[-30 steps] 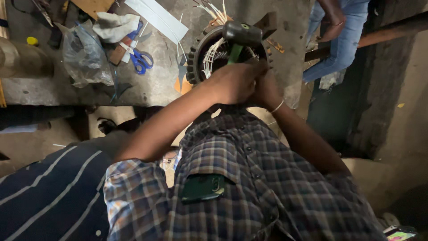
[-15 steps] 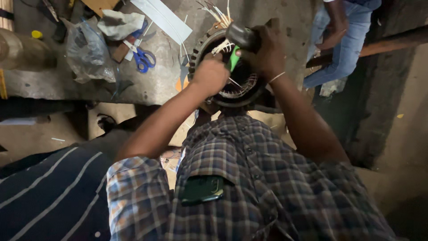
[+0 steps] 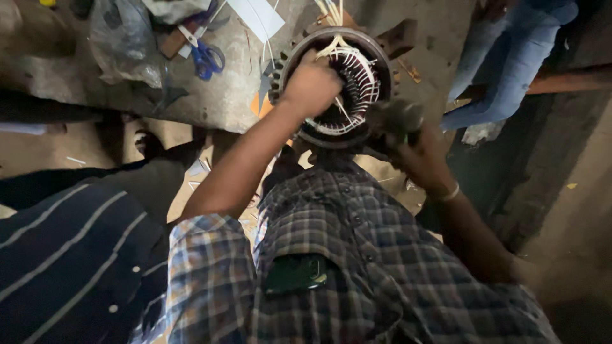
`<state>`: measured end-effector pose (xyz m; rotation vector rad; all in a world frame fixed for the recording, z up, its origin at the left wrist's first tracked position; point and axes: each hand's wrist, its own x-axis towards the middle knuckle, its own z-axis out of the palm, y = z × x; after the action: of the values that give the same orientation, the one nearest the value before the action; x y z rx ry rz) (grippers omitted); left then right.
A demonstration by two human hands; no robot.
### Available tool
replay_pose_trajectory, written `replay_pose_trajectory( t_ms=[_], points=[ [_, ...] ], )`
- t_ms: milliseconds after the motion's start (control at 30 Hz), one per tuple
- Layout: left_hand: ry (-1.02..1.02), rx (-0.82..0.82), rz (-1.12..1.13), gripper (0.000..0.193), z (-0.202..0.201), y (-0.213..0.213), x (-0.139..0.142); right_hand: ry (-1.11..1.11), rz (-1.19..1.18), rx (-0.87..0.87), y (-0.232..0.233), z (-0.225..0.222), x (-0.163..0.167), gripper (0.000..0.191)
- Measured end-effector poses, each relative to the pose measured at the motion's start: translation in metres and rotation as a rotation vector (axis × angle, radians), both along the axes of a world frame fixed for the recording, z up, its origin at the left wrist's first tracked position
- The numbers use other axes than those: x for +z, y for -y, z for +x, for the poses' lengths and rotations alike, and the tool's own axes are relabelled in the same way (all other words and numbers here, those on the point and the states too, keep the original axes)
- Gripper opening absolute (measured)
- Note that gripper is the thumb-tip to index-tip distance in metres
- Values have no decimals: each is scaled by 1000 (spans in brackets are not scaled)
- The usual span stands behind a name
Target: The person inserts insulated wire coils into the slots of an electric motor stator held on a workbench, pressing the windings down by hand and using a hammer and a green wedge tool to seat them, working around the stator while arranging wire ends.
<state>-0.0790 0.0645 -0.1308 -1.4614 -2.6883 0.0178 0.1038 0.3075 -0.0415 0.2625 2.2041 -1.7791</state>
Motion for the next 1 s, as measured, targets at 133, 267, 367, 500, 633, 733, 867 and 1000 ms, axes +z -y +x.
replay_pose_trajectory(
  t_ms=[133, 267, 367, 500, 633, 733, 867, 1000],
  points=[
    [133, -104, 9, 26, -7, 4, -4, -242, -359, -215, 45, 30, -11, 38],
    [52, -33, 227, 18, -3, 11, -11, -418, 305, -325, 79, 52, -26, 37],
    [95, -9, 338, 18, 1, 11, -21, -622, 934, -63, 79, 71, -35, 37],
    [82, 43, 358, 20, 2, 10, -35, -368, 1232, 138, 82, 84, -59, 31],
    [94, 59, 479, 19, 1, 14, -41, -261, 1420, 201, 95, 92, -76, 28],
    [125, 44, 495, 20, 2, 18, -41, -652, 1264, 30, 98, 95, -69, 28],
    [123, 41, 512, 19, 5, 19, -38, -356, 1001, 53, 100, 79, -50, 18],
    [99, 43, 534, 23, 2, 18, -38, -563, 794, -223, 112, 54, -34, 38]
  ],
)
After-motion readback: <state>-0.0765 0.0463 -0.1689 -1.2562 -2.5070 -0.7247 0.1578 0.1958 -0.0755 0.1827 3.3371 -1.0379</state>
